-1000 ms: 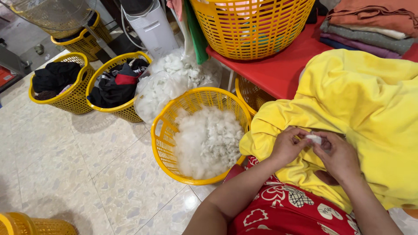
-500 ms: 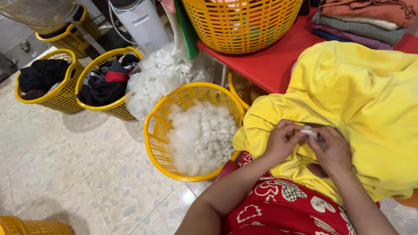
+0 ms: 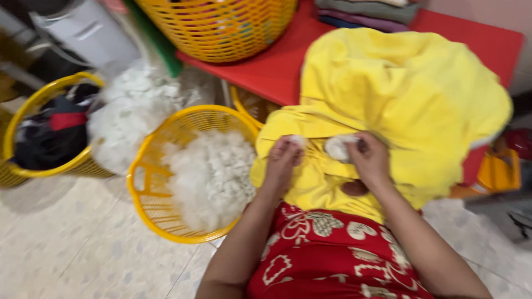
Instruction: The person repeatedly picks white cotton from a yellow basket and inserts it into a yellow fabric item resting on their lap. The person continues this process throughout the clip, gradually filling the fabric item with cotton.
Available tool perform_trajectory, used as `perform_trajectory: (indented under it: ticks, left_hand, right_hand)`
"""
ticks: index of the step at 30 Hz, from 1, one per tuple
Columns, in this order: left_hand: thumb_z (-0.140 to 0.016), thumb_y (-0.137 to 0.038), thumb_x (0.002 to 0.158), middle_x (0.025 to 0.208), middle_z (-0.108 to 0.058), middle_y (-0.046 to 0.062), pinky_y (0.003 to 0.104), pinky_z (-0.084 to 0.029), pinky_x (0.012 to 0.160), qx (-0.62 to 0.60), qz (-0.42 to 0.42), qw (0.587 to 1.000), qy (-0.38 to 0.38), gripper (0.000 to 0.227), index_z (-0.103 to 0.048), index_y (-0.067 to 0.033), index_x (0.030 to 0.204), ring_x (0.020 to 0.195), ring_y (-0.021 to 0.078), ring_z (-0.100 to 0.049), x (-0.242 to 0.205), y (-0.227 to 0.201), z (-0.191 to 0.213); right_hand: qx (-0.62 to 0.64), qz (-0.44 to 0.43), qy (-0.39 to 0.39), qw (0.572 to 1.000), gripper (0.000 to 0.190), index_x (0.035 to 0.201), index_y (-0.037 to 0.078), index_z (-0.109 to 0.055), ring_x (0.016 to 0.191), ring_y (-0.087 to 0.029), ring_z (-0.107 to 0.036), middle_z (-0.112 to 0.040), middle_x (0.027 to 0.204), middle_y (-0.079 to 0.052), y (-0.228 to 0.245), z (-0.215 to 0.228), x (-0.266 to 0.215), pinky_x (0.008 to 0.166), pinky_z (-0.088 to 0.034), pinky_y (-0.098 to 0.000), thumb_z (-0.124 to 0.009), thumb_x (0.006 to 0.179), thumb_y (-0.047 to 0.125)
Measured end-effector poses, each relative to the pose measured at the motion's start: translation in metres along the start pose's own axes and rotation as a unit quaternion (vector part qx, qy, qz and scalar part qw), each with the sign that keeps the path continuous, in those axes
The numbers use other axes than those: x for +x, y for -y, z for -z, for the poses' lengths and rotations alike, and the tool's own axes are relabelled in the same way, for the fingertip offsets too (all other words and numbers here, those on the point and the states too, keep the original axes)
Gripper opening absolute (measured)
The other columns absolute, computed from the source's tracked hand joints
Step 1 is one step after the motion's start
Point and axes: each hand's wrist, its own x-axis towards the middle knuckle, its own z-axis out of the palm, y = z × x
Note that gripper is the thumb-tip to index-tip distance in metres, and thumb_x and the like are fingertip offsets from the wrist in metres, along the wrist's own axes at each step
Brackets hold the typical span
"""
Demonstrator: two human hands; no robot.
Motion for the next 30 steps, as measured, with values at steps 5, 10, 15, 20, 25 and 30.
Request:
perform_trajectory:
  ticks: [5,10,15,20,25,30]
  left_hand:
    - [-0.064,-0.005,0.103,0.103,-0.072,0.013,0.027,-0.057,0.070,0.079,-0.018,0.996,0.032,0.019,-0.057,-0.0016,0.121,0.086,0.0159,-0.070,-0.008,-0.013,-0.024]
    - [-0.067,-0.002,0.090,0.119,-0.063,0.003,0.028,-0.064,0.070,0.125,0.046,0.990,0.042,0.038,-0.054,-0.0054,0.125,0.093,0.0127,-0.069,-0.010,-0.014,-0.058]
    - [-0.073,-0.001,0.091,0.102,-0.069,0.008,0.026,-0.063,0.068,0.144,0.043,0.988,0.037,0.026,-0.059,-0.0011,0.113,0.085,0.0132,-0.071,-0.007,0.001,-0.059]
    - [-0.072,-0.002,0.093,0.084,-0.071,0.006,0.022,-0.052,0.055,0.181,0.024,0.983,0.013,0.013,-0.066,-0.0016,0.103,0.064,0.0090,-0.064,-0.005,0.009,-0.050]
    - [-0.071,-0.006,0.096,0.074,-0.067,0.005,0.022,-0.048,0.050,0.167,0.036,0.985,-0.009,0.008,-0.068,-0.0036,0.104,0.056,0.0074,-0.059,-0.008,0.004,-0.054]
    - [-0.066,-0.006,0.099,0.074,-0.062,-0.002,0.018,-0.041,0.051,0.206,0.007,0.978,-0.003,0.006,-0.067,-0.0064,0.104,0.059,0.0036,-0.052,-0.009,0.003,-0.058]
  right_hand:
    - [0.142,-0.018,0.038,0.989,0.016,0.112,0.001,-0.068,0.077,-0.006,-0.064,-0.071,0.092,-0.002,0.009,-0.001,-0.003,0.067,-0.052,-0.0218,-0.071,0.097,0.005]
    - [0.087,-0.001,0.020,0.996,0.017,0.111,0.000,-0.066,0.079,-0.005,-0.064,-0.071,0.093,-0.002,0.022,-0.005,-0.008,0.069,-0.054,-0.0213,-0.071,0.095,0.002]
    - [0.124,-0.023,0.041,0.991,0.016,0.111,0.000,-0.061,0.080,-0.005,-0.067,-0.072,0.094,-0.002,0.036,-0.006,-0.009,0.068,-0.057,-0.0210,-0.067,0.096,0.002]
    - [-0.016,0.117,0.070,0.991,0.048,0.131,0.004,-0.058,0.099,-0.019,-0.065,-0.065,0.116,-0.012,0.062,0.002,-0.013,0.085,-0.055,-0.0321,-0.075,0.086,0.005]
    - [-0.151,0.213,0.127,0.957,0.067,0.143,0.015,-0.053,0.115,-0.031,-0.064,-0.063,0.128,-0.015,0.079,0.001,-0.018,0.096,-0.052,-0.0410,-0.079,0.082,0.015]
    - [-0.213,0.173,0.143,0.951,0.055,0.141,0.017,-0.060,0.102,-0.027,-0.068,-0.071,0.120,-0.010,0.075,-0.002,-0.016,0.089,-0.052,-0.0413,-0.072,0.087,0.009]
